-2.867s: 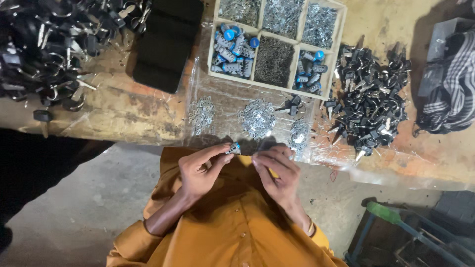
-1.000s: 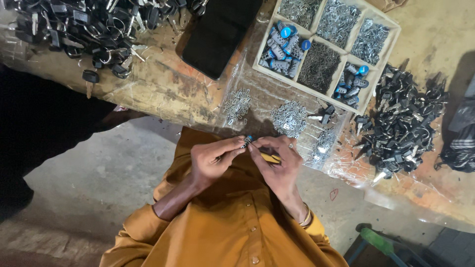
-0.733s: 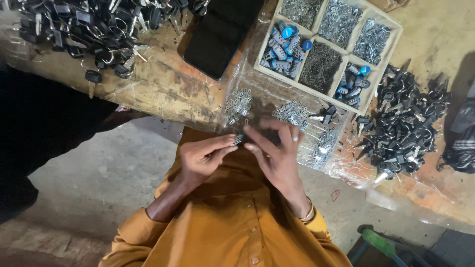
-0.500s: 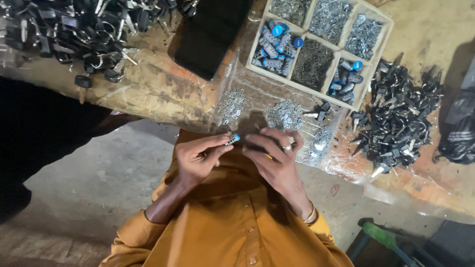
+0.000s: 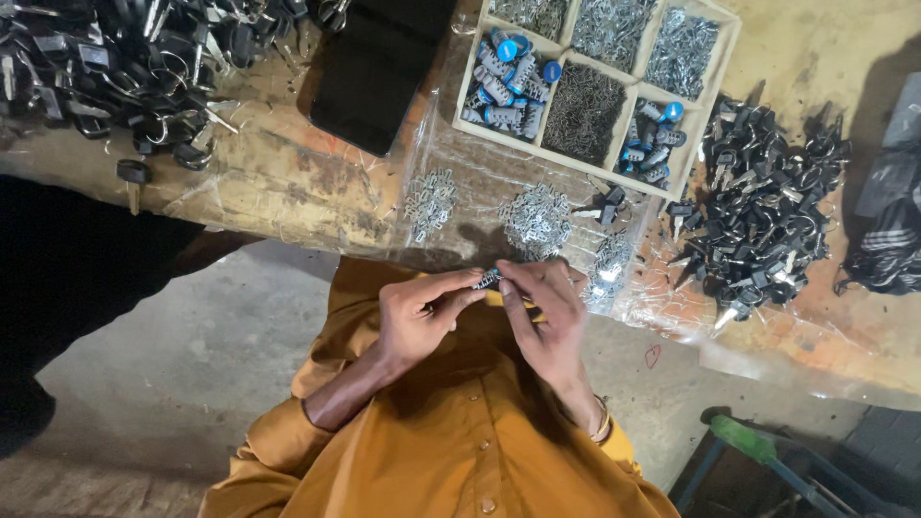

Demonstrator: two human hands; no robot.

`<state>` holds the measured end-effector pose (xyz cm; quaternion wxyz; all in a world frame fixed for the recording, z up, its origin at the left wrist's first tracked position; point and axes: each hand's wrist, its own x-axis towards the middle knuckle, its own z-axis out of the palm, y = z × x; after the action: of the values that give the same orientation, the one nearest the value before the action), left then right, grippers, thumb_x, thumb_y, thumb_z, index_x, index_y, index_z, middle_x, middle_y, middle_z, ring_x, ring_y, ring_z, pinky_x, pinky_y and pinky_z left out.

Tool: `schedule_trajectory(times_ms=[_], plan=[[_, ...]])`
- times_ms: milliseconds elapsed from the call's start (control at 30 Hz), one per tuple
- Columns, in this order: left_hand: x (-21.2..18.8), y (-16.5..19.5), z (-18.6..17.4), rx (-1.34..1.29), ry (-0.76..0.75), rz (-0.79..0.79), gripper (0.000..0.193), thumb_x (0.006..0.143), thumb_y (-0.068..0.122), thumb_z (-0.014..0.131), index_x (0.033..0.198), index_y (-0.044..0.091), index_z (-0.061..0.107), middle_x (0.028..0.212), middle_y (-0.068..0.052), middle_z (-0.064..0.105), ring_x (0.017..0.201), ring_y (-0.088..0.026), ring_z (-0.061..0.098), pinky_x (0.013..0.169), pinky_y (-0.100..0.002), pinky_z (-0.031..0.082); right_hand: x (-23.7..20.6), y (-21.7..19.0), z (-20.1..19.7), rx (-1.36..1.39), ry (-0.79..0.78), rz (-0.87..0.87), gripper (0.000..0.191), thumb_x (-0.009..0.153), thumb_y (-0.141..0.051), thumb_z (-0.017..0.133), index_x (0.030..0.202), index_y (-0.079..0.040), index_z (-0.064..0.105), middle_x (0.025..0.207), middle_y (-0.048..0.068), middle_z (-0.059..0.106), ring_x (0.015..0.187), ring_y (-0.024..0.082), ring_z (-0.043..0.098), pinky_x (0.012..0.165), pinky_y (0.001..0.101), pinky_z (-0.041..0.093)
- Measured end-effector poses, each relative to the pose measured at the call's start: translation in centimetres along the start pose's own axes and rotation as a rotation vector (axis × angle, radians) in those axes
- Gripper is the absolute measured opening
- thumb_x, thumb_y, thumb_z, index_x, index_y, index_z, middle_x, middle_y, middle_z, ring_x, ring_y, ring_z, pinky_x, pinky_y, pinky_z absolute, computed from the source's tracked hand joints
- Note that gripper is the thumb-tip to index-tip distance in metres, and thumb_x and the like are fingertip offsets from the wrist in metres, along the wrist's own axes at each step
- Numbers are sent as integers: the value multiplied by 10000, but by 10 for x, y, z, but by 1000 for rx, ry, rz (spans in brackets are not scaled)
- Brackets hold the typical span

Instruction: The person sits at a workbench covered with piles of keys and lock parts. They pick small metal pins and springs from a compartment tray, insert them by hand into blue lock cylinder bodies, and place finished cylinders into the tray compartments, repeating the assembly cycle.

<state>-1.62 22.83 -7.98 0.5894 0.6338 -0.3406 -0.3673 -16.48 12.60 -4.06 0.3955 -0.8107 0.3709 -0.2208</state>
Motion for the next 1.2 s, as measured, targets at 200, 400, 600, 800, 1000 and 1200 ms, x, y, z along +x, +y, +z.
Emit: schedule_trajectory(times_ms=[200, 400, 600, 800, 1000, 1200], plan=[[0, -1, 0, 76, 19, 160, 221, 897, 33, 807, 1111, 17, 755, 1146, -118, 776, 948, -184, 791, 769, -276, 646, -4, 7, 1, 104, 19, 27, 361, 865, 14, 792, 1202, -13, 665, 960, 45, 730, 822, 114, 698, 775, 264, 542], [0, -1, -1, 130, 3, 217, 239, 893, 6, 793, 1127, 27, 749, 1154, -123, 767, 1019, -220, 788, 835, -289, 659, -4, 7, -1, 118, -7, 131, 367, 839, -22, 806, 1170, -51, 651, 922, 19, 751, 801, 83, 705, 757, 250, 557], [-1, -2, -5, 382, -9, 472, 265, 857, -38, 765, 1104, 57, 785, 1131, -107, 786, 857, -194, 788, 663, -284, 621, -6, 2, -6, -181, -58, -79, 320, 800, -100, 842, 1083, -83, 693, 923, -23, 759, 736, 130, 609, 938, 360, 381], [-1, -1, -5, 253, -32, 411, 237, 878, -19, 790, 1104, 47, 759, 1132, -108, 770, 980, -219, 793, 774, -278, 659, -3, 7, -20, -366, -89, -191, 233, 851, -232, 869, 1074, -202, 809, 1045, -39, 681, 991, 181, 568, 944, 400, 341], [1, -1, -7, 125, 29, 252, 211, 873, -29, 804, 1077, 3, 758, 1115, -136, 773, 1015, -240, 789, 857, -301, 663, -5, 6, -14, -485, 27, -176, 377, 847, -324, 858, 1184, -182, 762, 1368, 57, 565, 1291, 339, 449, 1082, 488, 313], [1, -2, -4, 56, 39, 188, 199, 877, -49, 795, 1069, -17, 752, 1107, -158, 774, 1021, -238, 789, 873, -309, 670, -5, 1, -17, -482, -15, -159, 457, 843, -379, 864, 1218, -147, 744, 1454, 112, 510, 1321, 366, 420, 1109, 499, 297]])
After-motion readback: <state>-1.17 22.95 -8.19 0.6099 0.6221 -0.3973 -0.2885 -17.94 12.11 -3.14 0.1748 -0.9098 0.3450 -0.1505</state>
